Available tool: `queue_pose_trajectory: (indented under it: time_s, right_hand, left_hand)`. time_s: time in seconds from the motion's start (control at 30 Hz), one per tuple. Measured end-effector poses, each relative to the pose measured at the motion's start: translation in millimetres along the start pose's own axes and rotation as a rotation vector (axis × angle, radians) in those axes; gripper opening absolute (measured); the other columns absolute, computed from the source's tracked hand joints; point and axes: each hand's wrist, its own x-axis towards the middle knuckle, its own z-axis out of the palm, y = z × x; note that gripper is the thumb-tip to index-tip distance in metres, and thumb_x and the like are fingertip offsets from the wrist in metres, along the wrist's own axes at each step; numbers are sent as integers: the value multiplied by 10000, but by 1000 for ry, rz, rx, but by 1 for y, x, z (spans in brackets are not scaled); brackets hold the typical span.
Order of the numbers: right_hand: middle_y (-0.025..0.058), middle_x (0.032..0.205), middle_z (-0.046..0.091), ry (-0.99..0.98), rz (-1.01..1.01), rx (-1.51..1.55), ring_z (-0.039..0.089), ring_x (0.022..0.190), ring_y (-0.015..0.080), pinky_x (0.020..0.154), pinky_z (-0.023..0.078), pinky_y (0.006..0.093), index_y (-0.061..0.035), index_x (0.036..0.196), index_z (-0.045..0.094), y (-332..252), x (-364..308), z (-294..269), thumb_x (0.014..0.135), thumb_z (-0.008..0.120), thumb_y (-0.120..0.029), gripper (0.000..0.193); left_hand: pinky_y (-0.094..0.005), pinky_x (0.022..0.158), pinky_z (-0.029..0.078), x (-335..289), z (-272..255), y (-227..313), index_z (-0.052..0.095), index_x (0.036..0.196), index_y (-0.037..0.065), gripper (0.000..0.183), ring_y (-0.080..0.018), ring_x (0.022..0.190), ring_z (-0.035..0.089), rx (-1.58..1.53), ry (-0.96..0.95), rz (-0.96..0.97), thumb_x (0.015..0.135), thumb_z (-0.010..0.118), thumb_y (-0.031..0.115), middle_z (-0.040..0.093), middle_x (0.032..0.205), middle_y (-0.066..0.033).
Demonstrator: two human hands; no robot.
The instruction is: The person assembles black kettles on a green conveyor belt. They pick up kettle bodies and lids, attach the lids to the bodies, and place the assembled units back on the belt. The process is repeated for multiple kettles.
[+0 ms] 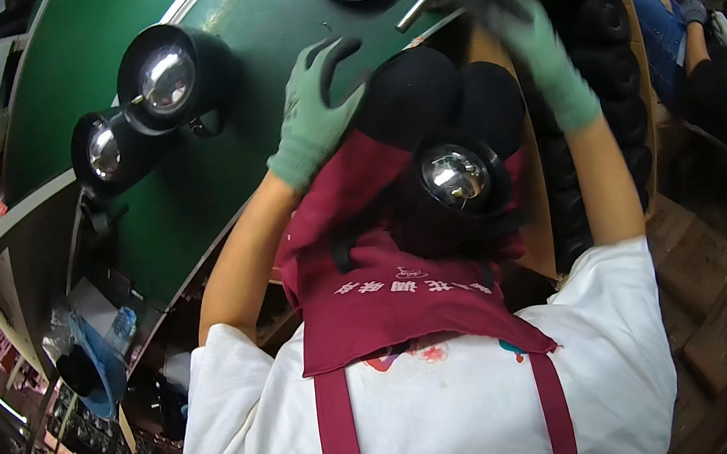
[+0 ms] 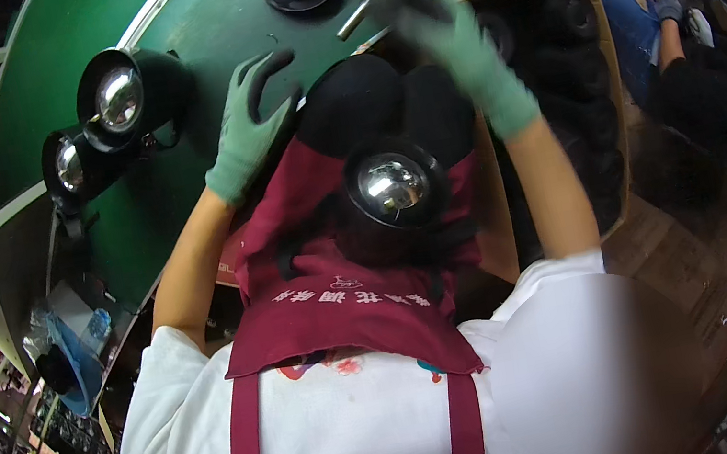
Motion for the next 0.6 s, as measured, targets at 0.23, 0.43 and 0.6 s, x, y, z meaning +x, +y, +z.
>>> queue_pose_trajectory:
  time_s: [0.23,0.43,0.6]
  right_hand:
    - [225,1525,466,-369,-292,-780,378,1452,464,1186,348,556,-60,1169,666,0,-170,56,742,889,-360,567]
    - [201,1469,539,144,-328,-436,531,1357,368,1077,501,472,-45,1288,633,-13,-202,13,778,888,-184,587]
    - [135,1387,604,419,-159,169,656,1187,254,1006,566,366,41,1444,496,32,-241,-21,866,833,-134,691]
  left_hand:
    - [-398,1053,462,-53,5,4,635,1305,22,391,-323,1209,594,-241,-48,-73,925,702,85,614,1293,-163]
    - [-433,1175,368,-58,-20,51,549,1423,22,574,-349,1371,502,-378,-205,35,866,681,63,573,1425,-165]
    - [-444,1234,291,-56,-33,88,447,1530,21,795,-338,1462,419,-417,-499,142,801,751,114,470,1555,-173]
